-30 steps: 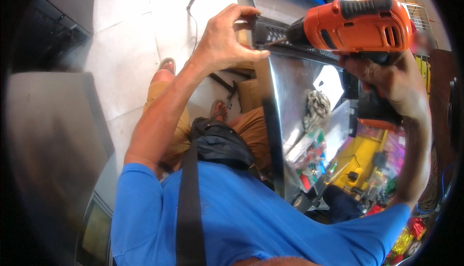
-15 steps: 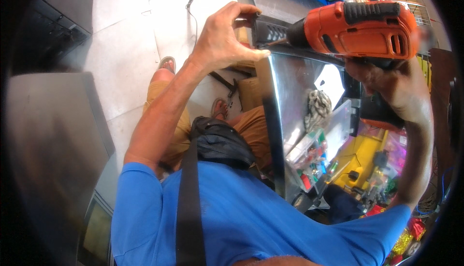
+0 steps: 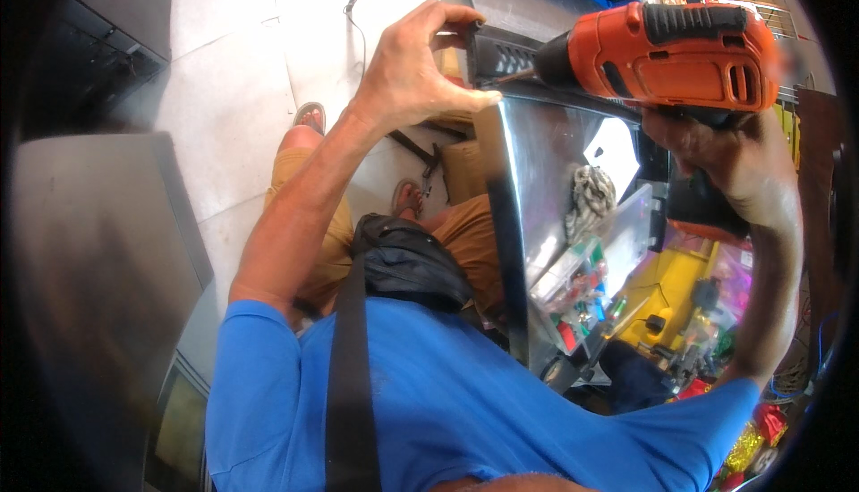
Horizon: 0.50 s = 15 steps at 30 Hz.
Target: The person selects screws from a plastic organizer and uses a cordless drill to fasten a black LED light bar to a metal surface. They repeatedly position the light bar, insert screws, and drive them in with the drill.
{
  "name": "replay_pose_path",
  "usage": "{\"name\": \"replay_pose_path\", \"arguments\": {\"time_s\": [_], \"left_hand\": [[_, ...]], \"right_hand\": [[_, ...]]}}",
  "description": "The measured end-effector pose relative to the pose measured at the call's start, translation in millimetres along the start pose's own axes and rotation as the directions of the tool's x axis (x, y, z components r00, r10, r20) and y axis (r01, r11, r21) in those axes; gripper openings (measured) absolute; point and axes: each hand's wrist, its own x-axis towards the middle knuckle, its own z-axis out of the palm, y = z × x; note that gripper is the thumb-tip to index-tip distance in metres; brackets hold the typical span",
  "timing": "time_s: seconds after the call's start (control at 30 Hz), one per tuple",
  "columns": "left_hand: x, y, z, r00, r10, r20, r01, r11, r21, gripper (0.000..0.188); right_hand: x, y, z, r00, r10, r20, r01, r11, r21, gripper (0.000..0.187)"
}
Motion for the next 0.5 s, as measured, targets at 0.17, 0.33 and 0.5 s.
{"name": "replay_pose_path", "arguments": {"time_s": [0.17,0.33,0.5], "left_hand": [[-0.3,2.6,-0.8,1.0,-0.01,-0.003,0.01,1.0,0.006,0.086],[1.1,6.0,-1.9,1.0,-0.017,0.001,0.017,0.999,0.028,0.084],[0.4,7.4,-3.4,1.0,-0.021,-0.006,0.021,0.999,0.035,0.084]], "right_hand": [[1.3,3.5,1.9,1.0,-0.027,-0.001,0.027,0.999,0.028,0.033],[0.8,1.4,1.0,1.0,-0.027,-0.007,0.026,0.999,-0.034,0.032],[3.5,3.9,-0.5,0.991,-0.133,0.025,0.133,0.991,-0.01,0.035]]}}
